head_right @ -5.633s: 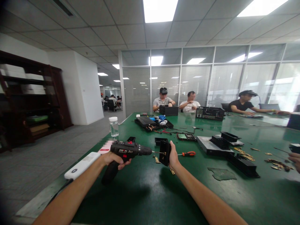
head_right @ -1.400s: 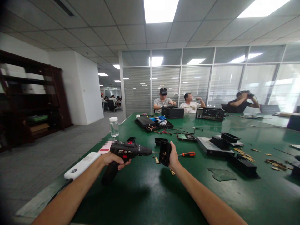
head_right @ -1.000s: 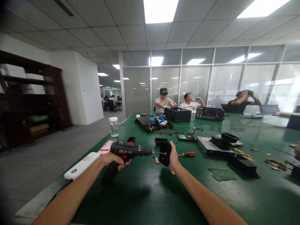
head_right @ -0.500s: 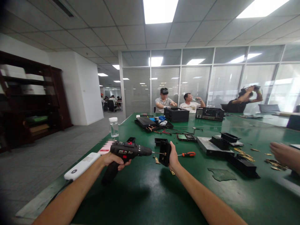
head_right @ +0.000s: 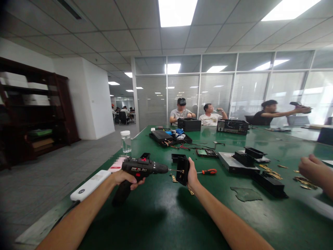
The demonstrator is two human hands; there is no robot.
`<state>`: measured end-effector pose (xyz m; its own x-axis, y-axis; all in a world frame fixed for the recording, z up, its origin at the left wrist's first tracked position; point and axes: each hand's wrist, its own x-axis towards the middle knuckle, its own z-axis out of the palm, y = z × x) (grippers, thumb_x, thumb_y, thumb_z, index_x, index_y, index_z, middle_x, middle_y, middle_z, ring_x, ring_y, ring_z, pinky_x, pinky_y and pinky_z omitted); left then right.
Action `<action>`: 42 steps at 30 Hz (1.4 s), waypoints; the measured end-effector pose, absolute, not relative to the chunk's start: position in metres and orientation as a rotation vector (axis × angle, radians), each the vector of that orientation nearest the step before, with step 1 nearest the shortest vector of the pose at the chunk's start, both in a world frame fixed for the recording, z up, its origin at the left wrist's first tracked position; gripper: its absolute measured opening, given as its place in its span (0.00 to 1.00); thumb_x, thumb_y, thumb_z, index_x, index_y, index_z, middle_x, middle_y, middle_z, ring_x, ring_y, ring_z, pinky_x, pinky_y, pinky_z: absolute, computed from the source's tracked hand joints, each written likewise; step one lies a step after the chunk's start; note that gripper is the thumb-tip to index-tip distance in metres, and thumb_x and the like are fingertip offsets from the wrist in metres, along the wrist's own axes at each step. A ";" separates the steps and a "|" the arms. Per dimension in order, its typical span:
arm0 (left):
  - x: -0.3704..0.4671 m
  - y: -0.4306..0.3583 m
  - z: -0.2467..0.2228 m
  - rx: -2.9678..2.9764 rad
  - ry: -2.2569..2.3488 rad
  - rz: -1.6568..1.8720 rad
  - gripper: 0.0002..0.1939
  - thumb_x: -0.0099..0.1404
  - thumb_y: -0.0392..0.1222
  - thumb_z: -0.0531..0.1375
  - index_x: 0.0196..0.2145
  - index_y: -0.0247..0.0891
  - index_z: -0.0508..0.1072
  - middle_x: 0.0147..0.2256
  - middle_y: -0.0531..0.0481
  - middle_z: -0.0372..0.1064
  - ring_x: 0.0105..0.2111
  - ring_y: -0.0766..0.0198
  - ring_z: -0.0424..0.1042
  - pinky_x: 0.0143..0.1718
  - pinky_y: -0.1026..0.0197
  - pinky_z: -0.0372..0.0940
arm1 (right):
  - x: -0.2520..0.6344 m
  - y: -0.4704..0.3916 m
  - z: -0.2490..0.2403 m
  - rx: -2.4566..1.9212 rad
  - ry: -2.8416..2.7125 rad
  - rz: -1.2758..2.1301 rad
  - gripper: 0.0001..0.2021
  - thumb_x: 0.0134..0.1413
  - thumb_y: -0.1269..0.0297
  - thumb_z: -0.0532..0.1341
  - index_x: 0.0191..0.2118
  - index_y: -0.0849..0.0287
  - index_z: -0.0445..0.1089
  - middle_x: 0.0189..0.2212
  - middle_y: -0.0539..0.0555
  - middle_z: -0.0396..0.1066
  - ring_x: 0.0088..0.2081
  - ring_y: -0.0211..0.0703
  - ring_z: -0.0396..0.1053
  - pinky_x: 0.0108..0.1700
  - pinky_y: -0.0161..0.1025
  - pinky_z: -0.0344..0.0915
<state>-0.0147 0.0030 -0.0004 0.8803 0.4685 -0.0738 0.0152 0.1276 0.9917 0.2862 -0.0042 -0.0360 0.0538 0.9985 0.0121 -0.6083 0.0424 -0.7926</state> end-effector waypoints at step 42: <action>-0.017 0.008 -0.005 1.397 0.427 0.340 0.20 0.45 0.35 0.60 0.38 0.30 0.68 0.31 0.47 0.63 0.21 0.71 0.59 0.22 0.66 0.54 | 0.283 -0.002 -0.038 -0.750 -0.624 1.398 0.23 0.42 0.42 0.53 0.27 0.59 0.68 0.16 0.49 0.64 0.18 0.40 0.62 0.21 0.37 0.60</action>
